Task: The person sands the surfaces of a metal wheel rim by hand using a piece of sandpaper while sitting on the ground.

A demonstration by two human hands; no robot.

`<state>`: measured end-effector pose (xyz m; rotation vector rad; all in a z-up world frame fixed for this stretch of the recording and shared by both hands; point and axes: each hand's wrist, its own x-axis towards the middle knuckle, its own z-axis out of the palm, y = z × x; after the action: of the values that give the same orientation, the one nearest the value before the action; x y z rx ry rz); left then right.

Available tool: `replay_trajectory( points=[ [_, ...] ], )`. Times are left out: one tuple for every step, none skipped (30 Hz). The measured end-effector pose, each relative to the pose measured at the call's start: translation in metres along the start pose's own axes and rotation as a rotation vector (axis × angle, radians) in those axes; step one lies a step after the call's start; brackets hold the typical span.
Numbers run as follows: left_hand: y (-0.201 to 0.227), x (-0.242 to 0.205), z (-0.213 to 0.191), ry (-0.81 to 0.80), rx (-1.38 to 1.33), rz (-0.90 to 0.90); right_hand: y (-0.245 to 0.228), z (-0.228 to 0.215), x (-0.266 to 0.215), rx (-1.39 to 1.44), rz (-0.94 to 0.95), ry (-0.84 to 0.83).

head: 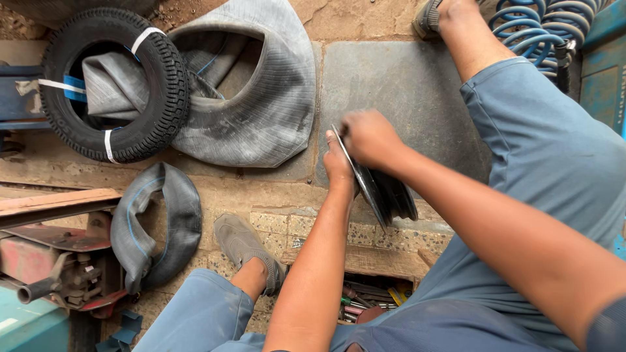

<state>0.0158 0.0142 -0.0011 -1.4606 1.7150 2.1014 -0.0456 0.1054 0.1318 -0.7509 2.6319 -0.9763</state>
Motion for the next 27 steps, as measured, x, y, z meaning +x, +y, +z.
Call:
replay_trajectory(
  points=[
    [0.0,0.0,0.0,0.002,-0.019,0.0,0.001,0.003,-0.011,0.03,0.033,0.014],
    [-0.004,-0.002,0.001,0.001,-0.035,-0.007,0.004,0.004,-0.023,0.059,0.072,0.024],
    [-0.006,-0.004,0.001,0.003,0.001,-0.002,0.005,0.006,-0.027,0.088,0.112,0.035],
    [-0.002,-0.001,0.001,0.004,0.034,0.016,0.006,0.007,-0.019,0.024,0.051,0.034],
    [0.001,0.001,0.003,0.006,0.067,0.034,0.006,0.007,-0.005,-0.041,-0.009,0.033],
    [0.004,0.002,0.003,-0.001,0.046,0.024,0.004,0.008,0.017,-0.102,-0.072,0.033],
    [0.007,0.002,0.003,-0.008,0.026,0.013,0.002,0.007,0.032,-0.102,0.007,-0.037],
    [0.009,0.003,0.003,-0.016,0.005,0.004,-0.001,0.005,0.047,-0.103,0.086,-0.106],
    [0.011,0.003,0.003,-0.008,0.017,0.001,-0.003,0.002,0.054,-0.104,0.164,-0.174],
    [0.011,0.003,0.004,-0.003,0.032,-0.006,-0.005,-0.001,0.049,-0.087,0.087,-0.119],
    [0.011,0.004,0.004,0.001,0.047,-0.012,-0.006,-0.004,0.037,-0.07,0.01,-0.064],
    [0.01,0.005,0.005,-0.005,0.027,-0.008,-0.007,-0.007,0.016,-0.056,-0.072,-0.015],
    [0.008,0.007,0.005,-0.011,0.007,-0.004,-0.008,-0.008,-0.012,-0.012,-0.045,0.006],
    [0.004,0.007,0.004,-0.016,-0.008,-0.004,-0.008,-0.009,-0.047,0.035,-0.013,0.024],
    [0.001,0.008,0.003,-0.014,-0.057,-0.028,-0.01,-0.006,-0.078,0.086,0.012,0.054],
    [0.0,0.011,0.005,-0.017,-0.107,-0.047,-0.009,-0.005,-0.095,0.134,0.035,0.09],
    [0.0,0.014,0.008,-0.02,-0.156,-0.065,-0.006,-0.005,-0.101,0.11,0.076,0.064],
    [0.001,0.018,0.009,-0.012,-0.085,-0.033,-0.004,-0.002,-0.096,0.088,0.111,0.038],
    [0.002,0.021,0.009,-0.003,-0.013,-0.002,-0.001,0.002,-0.081,0.065,0.146,0.012],
    [0.001,0.022,0.006,0.01,0.064,0.027,0.002,0.006,-0.056,0.046,0.057,0.071],
    [-0.001,0.022,0.003,0.001,0.037,0.017,0.004,0.01,-0.026,0.027,-0.032,0.13],
    [-0.001,0.022,0.003,-0.014,0.01,0.014,0.005,0.012,0.008,-0.015,-0.029,0.067],
    [0.001,0.022,0.002,-0.029,-0.017,0.01,0.006,0.013,0.038,-0.057,-0.025,0.004],
    [-0.001,0.02,0.001,-0.039,-0.018,0.02,0.007,0.012,0.056,-0.107,0.026,-0.084],
    [-0.002,0.019,0.0,-0.048,-0.018,0.031,0.007,0.011,0.064,-0.157,0.078,-0.172],
    [0.001,0.022,0.001,-0.063,-0.02,0.047,0.007,0.007,0.062,-0.119,0.048,-0.128],
    [0.004,0.024,0.002,-0.062,-0.042,0.033,0.005,0.003,0.051,-0.081,0.018,-0.083]
  ],
)
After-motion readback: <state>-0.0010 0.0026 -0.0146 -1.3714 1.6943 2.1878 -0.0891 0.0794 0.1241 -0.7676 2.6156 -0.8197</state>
